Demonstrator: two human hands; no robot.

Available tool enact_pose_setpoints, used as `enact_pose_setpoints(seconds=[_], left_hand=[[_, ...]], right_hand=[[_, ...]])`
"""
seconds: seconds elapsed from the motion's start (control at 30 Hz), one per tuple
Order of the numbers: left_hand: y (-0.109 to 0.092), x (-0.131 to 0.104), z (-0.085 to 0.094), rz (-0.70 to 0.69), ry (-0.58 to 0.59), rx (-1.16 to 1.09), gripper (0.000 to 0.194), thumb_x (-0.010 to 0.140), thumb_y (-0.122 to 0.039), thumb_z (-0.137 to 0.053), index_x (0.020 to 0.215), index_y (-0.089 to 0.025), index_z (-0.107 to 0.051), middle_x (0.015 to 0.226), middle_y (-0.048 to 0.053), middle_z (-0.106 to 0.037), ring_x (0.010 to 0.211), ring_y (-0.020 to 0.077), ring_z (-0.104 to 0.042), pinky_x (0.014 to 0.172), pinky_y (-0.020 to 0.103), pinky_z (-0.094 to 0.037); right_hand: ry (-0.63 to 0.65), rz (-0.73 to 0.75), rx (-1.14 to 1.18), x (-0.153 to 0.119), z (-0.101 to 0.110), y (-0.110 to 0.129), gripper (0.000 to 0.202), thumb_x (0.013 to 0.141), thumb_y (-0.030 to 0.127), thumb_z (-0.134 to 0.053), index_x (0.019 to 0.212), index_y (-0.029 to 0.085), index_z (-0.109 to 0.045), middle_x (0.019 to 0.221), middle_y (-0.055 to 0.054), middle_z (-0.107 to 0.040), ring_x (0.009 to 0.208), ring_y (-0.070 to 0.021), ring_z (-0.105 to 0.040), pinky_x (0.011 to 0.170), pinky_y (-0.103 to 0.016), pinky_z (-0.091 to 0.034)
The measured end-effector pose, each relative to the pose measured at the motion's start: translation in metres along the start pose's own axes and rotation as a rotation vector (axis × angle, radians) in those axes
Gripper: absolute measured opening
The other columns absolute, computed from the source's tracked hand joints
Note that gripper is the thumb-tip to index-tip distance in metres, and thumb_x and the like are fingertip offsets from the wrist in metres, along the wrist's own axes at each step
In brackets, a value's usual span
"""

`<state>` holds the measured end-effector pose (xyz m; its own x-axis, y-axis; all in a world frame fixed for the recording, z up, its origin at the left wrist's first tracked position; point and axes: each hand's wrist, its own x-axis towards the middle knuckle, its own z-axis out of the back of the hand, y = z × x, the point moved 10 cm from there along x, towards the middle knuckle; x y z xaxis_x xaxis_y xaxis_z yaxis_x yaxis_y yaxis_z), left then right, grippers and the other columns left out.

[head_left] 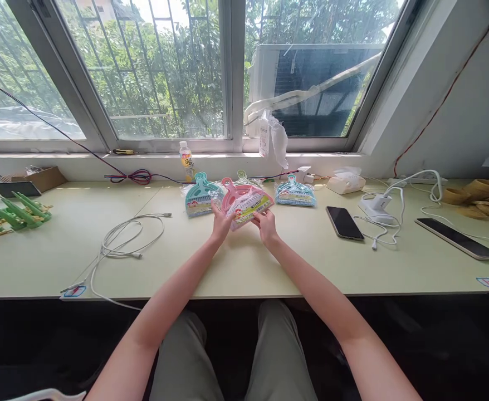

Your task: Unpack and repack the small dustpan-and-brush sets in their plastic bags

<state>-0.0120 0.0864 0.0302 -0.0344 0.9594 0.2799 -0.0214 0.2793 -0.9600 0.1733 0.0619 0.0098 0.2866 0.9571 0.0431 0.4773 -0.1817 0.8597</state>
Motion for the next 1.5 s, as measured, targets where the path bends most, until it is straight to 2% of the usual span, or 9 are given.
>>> enact_pose_setpoints(seconds=[0.13, 0.23, 0.3, 0.47, 0.77, 0.97, 1.3, 1.4, 1.5], left_hand=[[-0.041, -0.012, 0.014, -0.27, -0.182, 0.431, 0.101, 0.075, -0.034, -0.079, 0.16, -0.026, -0.025, 0.168, 0.017, -0.023, 0.158, 0.0369, -0.011, 0.123, 0.059, -0.022], [-0.057, -0.017, -0.004, -0.416, -0.046, 0.644, 0.054, 0.084, -0.023, -0.068, 0.136, -0.029, -0.059, 0.16, 0.012, -0.042, 0.155, 0.0373, -0.023, 0.125, 0.063, -0.009], [-0.057, -0.019, -0.016, -0.446, 0.069, 0.689, 0.039, 0.088, -0.017, -0.057, 0.124, -0.029, -0.068, 0.147, 0.011, -0.056, 0.147, 0.0367, -0.038, 0.125, 0.061, -0.016], [-0.051, -0.023, -0.028, -0.44, 0.187, 0.676, 0.043, 0.092, -0.02, -0.054, 0.133, -0.03, -0.066, 0.143, 0.011, -0.058, 0.138, 0.0363, -0.049, 0.109, 0.047, -0.045], [-0.052, -0.022, -0.034, -0.42, 0.202, 0.825, 0.029, 0.094, -0.021, -0.055, 0.117, -0.026, -0.071, 0.119, 0.015, -0.062, 0.12, 0.0342, -0.058, 0.098, 0.043, -0.049], [-0.053, -0.021, -0.033, -0.577, 0.123, 1.064, 0.028, 0.094, -0.012, -0.049, 0.115, -0.02, -0.066, 0.109, 0.014, -0.064, 0.108, 0.0285, -0.062, 0.089, 0.038, -0.053], [-0.047, -0.029, -0.05, -0.76, 0.277, 0.989, 0.03, 0.095, -0.013, -0.05, 0.121, -0.018, -0.064, 0.109, 0.013, -0.064, 0.098, 0.0247, -0.065, 0.077, 0.033, -0.056], [-0.05, -0.032, -0.049, -0.74, 0.278, 0.835, 0.034, 0.096, -0.022, -0.053, 0.13, -0.021, -0.058, 0.118, 0.014, -0.064, 0.107, 0.0271, -0.064, 0.088, 0.039, -0.055], [-0.06, -0.029, -0.025, -0.683, 0.051, 0.566, 0.043, 0.097, -0.034, -0.056, 0.138, -0.022, -0.048, 0.131, 0.015, -0.059, 0.122, 0.0288, -0.058, 0.109, 0.048, -0.044]], right_hand=[[-0.007, 0.004, -0.017, -0.002, 0.001, -0.001, 0.031, 0.07, 0.015, -0.072, 0.098, 0.021, -0.062, 0.1, -0.004, -0.073, 0.099, -0.0209, -0.073, 0.094, -0.039, -0.063], [0.023, 0.019, -0.044, -0.001, -0.002, -0.001, 0.031, 0.069, 0.019, -0.075, 0.097, 0.021, -0.061, 0.096, -0.004, -0.072, 0.096, -0.0209, -0.072, 0.093, -0.041, -0.063], [0.033, 0.032, -0.056, 0.0, -0.003, -0.001, 0.031, 0.069, 0.02, -0.076, 0.097, 0.021, -0.062, 0.093, -0.003, -0.072, 0.093, -0.0204, -0.072, 0.091, -0.041, -0.063], [0.026, 0.001, -0.039, -0.001, -0.004, -0.004, 0.031, 0.068, 0.015, -0.073, 0.097, 0.019, -0.064, 0.088, -0.002, -0.072, 0.087, -0.0192, -0.072, 0.089, -0.04, -0.064], [0.188, -0.066, -0.132, -0.006, -0.022, -0.011, 0.034, 0.066, 0.011, -0.076, 0.097, 0.02, -0.067, 0.082, -0.001, -0.075, 0.078, -0.0184, -0.072, 0.087, -0.042, -0.065], [0.264, -0.092, -0.162, -0.009, -0.03, -0.021, 0.036, 0.064, 0.012, -0.078, 0.098, 0.019, -0.068, 0.079, 0.0, -0.076, 0.074, -0.0168, -0.071, 0.078, -0.037, -0.066], [0.288, -0.095, -0.157, -0.009, -0.03, -0.019, 0.035, 0.064, 0.012, -0.078, 0.098, 0.019, -0.069, 0.078, -0.001, -0.075, 0.074, -0.018, -0.071, 0.079, -0.038, -0.065], [0.237, -0.062, -0.106, -0.005, -0.024, -0.015, 0.036, 0.064, 0.013, -0.078, 0.098, 0.019, -0.069, 0.079, -0.001, -0.075, 0.075, -0.0178, -0.071, 0.081, -0.038, -0.064], [0.139, -0.02, -0.03, 0.002, -0.013, -0.008, 0.033, 0.065, 0.015, -0.079, 0.096, 0.019, -0.066, 0.085, -0.002, -0.075, 0.082, -0.0181, -0.072, 0.086, -0.039, -0.064]])
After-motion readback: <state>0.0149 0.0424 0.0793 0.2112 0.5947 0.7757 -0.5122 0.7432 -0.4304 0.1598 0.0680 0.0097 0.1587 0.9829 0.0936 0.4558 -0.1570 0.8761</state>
